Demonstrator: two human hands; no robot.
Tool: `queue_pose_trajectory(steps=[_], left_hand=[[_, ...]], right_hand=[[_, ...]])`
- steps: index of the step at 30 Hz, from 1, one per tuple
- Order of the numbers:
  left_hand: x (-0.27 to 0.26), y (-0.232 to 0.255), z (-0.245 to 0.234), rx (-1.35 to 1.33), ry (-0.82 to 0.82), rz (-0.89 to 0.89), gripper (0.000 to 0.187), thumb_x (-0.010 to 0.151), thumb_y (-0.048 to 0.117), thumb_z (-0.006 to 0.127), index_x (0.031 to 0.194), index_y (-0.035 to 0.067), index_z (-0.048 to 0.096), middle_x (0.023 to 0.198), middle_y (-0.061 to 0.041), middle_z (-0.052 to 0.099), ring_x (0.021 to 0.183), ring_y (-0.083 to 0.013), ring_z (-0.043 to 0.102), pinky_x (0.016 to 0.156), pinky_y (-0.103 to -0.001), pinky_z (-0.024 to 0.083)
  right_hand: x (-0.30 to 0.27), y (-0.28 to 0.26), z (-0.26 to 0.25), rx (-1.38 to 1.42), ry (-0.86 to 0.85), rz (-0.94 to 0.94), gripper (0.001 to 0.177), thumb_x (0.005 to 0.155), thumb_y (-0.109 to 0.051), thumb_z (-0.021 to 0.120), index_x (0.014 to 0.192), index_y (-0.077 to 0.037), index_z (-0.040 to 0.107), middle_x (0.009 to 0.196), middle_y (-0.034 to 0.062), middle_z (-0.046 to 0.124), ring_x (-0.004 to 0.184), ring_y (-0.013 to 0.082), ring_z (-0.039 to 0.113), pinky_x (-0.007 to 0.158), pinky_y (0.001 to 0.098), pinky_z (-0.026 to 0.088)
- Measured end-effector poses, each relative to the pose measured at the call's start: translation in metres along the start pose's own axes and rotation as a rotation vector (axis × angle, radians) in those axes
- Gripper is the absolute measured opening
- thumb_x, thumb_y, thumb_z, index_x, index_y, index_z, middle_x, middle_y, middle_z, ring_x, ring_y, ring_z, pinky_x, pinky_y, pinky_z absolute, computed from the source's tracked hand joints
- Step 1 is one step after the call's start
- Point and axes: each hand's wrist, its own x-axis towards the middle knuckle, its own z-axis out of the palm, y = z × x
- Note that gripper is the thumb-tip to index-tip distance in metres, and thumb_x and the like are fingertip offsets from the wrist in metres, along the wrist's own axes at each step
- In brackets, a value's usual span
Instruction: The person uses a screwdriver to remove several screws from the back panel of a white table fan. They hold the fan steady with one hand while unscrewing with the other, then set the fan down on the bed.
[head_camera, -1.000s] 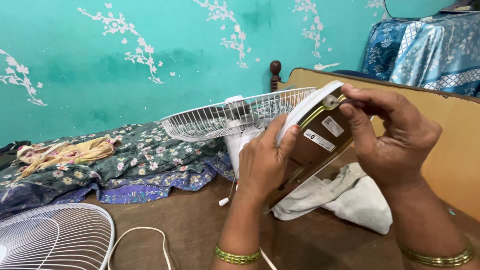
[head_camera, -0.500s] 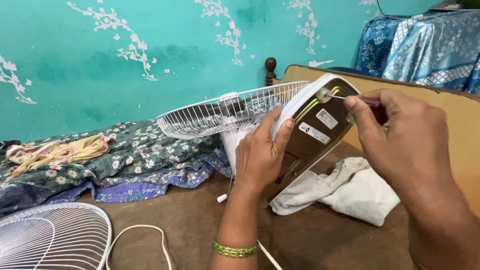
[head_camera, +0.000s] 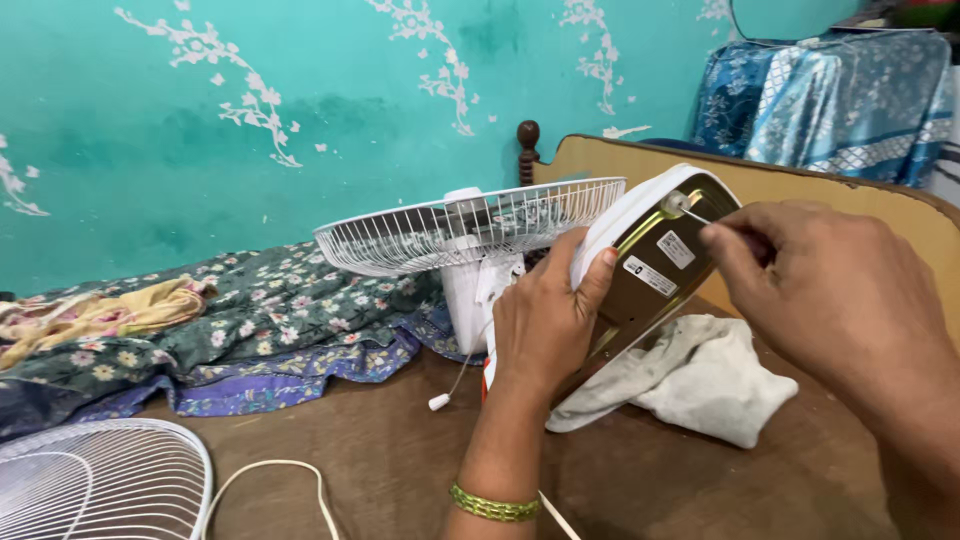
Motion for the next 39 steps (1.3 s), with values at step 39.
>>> queue_pose_trajectory(steps=[39], left_hand=[[0.002, -0.006, 0.003, 0.015, 0.007, 0.015, 0.050, 0.100, 0.058, 0.044, 0.127, 0.020, 0.064, 0.087, -0.017, 0.077, 0.080, -0.0437, 0.072, 0.068, -0.054, 0.052]], right_hand=[[0.024, 0.044, 0.018, 1.229, -0.613, 0.503, 0.033, 0.098, -0.026, 0.058, 0.104, 0.001, 0.077, 0.070, -0.0021, 0.056, 0.060, 0.0082, 0.050, 0.057, 0.0257, 0.046]])
